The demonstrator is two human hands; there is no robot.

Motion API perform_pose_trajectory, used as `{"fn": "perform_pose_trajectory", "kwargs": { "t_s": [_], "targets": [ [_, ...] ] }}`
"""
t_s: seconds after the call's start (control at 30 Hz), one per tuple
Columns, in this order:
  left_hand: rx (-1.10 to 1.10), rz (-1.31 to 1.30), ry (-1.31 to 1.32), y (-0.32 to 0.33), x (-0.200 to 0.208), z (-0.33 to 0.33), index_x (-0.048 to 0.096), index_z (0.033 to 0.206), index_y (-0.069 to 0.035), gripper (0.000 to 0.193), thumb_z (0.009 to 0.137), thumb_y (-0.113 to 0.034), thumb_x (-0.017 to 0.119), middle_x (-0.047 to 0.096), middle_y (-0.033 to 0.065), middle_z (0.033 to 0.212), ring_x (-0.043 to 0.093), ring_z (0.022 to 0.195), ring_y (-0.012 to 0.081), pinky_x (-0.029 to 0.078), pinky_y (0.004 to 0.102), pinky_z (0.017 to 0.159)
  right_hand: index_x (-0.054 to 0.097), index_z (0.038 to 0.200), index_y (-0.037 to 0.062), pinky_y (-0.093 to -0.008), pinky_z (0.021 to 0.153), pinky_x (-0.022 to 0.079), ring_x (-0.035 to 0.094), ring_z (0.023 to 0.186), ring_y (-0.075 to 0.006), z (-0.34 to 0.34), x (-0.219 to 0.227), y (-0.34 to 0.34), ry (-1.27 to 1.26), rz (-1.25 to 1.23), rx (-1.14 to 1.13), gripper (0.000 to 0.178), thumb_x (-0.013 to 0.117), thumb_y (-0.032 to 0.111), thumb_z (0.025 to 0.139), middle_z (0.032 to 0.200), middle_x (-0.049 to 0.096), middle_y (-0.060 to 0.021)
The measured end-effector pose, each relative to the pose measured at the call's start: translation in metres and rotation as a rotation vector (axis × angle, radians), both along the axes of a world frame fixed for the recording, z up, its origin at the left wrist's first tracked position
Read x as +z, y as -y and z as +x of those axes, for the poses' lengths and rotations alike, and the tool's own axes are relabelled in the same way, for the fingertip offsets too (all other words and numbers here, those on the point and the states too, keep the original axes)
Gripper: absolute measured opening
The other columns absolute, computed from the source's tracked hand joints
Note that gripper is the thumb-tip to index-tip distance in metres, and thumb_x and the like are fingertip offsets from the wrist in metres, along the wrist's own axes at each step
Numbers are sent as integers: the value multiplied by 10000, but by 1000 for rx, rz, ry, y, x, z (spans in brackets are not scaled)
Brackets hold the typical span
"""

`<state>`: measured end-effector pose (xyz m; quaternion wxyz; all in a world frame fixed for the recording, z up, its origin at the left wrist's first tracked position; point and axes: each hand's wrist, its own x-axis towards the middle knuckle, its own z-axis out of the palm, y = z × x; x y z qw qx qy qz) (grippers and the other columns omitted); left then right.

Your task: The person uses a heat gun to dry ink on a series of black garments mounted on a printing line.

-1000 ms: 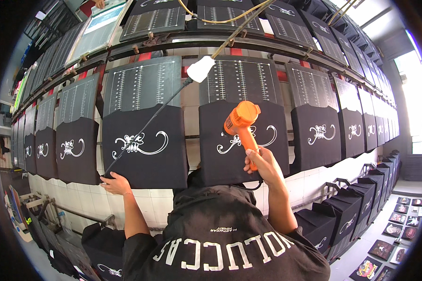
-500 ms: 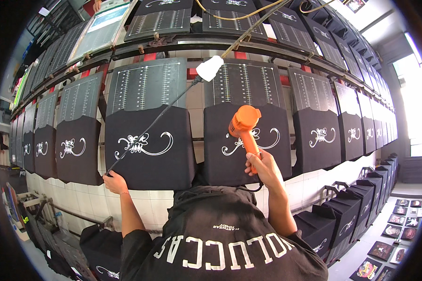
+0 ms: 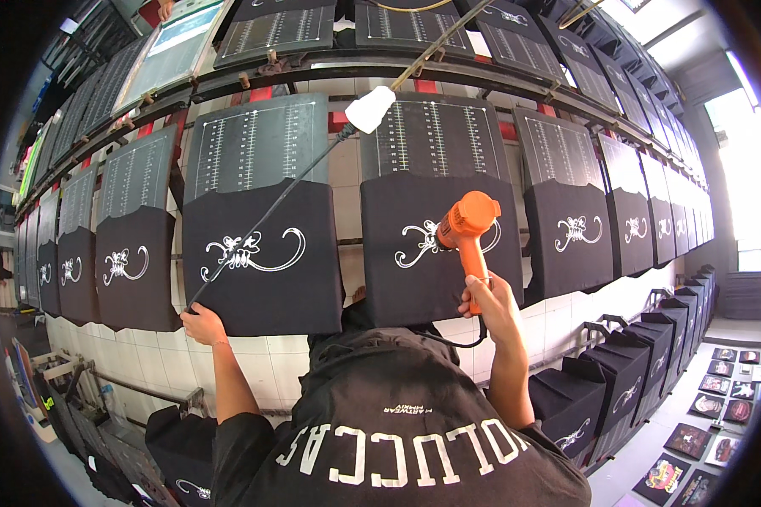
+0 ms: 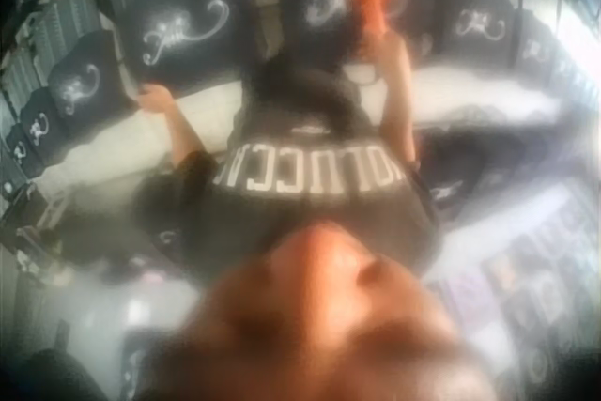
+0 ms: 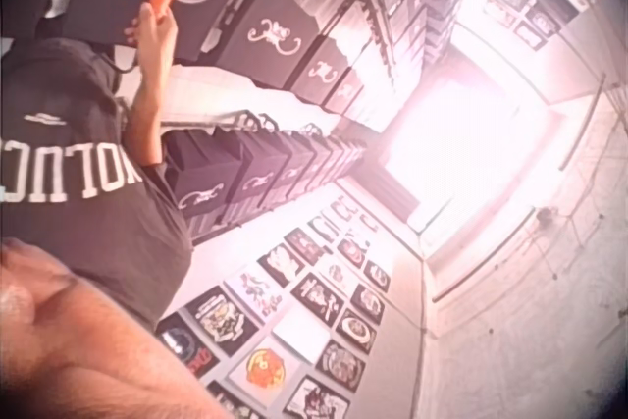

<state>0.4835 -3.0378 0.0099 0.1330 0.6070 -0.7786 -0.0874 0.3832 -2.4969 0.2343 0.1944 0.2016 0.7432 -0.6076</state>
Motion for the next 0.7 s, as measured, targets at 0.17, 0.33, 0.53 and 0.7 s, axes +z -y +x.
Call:
{"fn": "perform_pose_trajectory", "kwargs": {
  "t_s": [0.17, 0.33, 0.53, 0.7],
  "targets": [
    [-15, -21, -13, 7, -9, 6, 537, 1246, -8, 502, 992, -427, 430, 606, 204, 1229, 544, 1154, 413, 455, 513, 961, 589, 996, -4, -234, 536, 486, 604, 600, -101, 7, -4, -12, -19, -91, -55, 292, 617, 285, 970, 746, 590, -31],
    [-28, -18, -19, 5, -7, 2, 547, 1238, -8, 495, 992, -422, 431, 615, 207, 1213, 556, 1136, 416, 454, 515, 958, 588, 987, -2, -239, 522, 488, 605, 586, -105, 12, -4, -15, -19, -1, -61, 294, 615, 290, 974, 735, 591, -35],
    [-18, -19, -37, 4, -7, 2, 556, 1234, -8, 474, 993, -404, 461, 624, 209, 1199, 567, 1121, 420, 456, 518, 953, 583, 960, 4, -249, 522, 493, 613, 586, -112, 17, -9, -14, -20, -8, -44, 284, 621, 286, 973, 734, 598, -40],
    [-42, -56, -51, 10, -13, 6, 558, 1232, -6, 471, 991, -401, 469, 626, 209, 1197, 566, 1121, 423, 457, 519, 948, 579, 950, 8, -240, 529, 481, 607, 592, -106, 12, -7, -15, 25, -207, -34, 268, 623, 272, 971, 742, 595, -34]
  ]
}}
